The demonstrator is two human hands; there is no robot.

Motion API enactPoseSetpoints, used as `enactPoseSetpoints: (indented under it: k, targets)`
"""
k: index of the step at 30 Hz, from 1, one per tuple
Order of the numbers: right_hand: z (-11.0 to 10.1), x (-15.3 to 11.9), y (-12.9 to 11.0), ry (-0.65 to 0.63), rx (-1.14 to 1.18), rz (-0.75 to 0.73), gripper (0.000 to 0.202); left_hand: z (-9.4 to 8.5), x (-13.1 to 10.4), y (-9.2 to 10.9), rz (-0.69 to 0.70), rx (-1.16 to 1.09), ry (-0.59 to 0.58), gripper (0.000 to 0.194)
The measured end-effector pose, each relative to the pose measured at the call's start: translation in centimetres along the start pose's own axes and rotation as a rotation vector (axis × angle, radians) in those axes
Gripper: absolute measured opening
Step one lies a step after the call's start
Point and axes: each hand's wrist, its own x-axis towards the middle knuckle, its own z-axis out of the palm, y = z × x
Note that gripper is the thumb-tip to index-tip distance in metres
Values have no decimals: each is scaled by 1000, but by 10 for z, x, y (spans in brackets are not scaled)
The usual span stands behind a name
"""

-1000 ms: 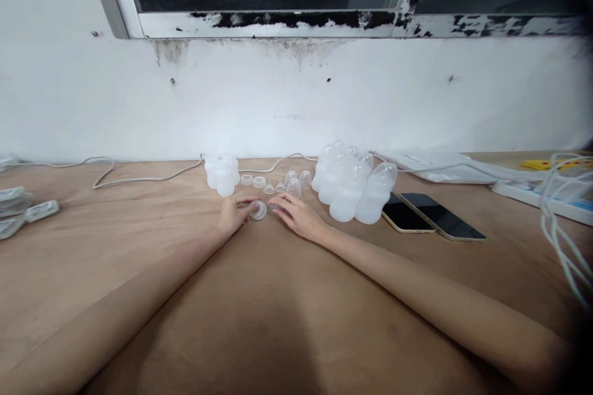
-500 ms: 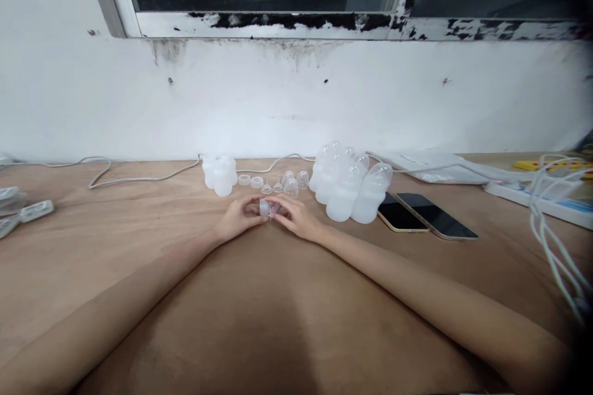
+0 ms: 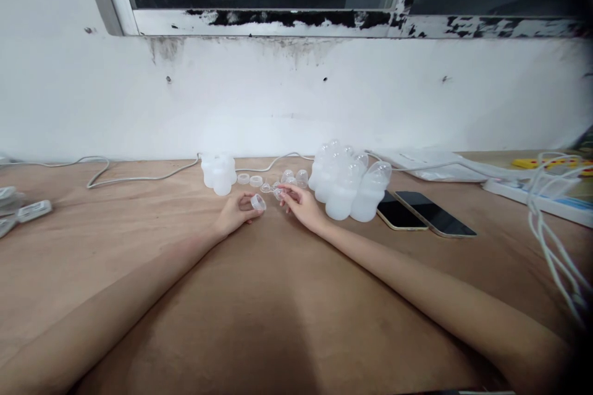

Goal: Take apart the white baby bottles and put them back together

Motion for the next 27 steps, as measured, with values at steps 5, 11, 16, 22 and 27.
enactPoseSetpoints:
  k: [5, 11, 16, 22, 27]
  targets:
    - [3, -14, -21, -111, -289, -372, 30, 0, 1, -5, 110, -15, -102, 44]
    - [4, -17, -23, -205, -348, -565, 21, -1, -3, -7, 273, 114, -130, 42]
    - [1, -14, -22, -182, -226, -507, 21, -1, -6, -4, 335, 179, -126, 41]
    - [1, -11, -21, -225, -102, -274, 48, 3, -16, 8, 653, 649, -181, 37]
    - [-1, -10, -23, -313, -192, -253, 27, 6, -20, 8, 689, 846, -56, 37]
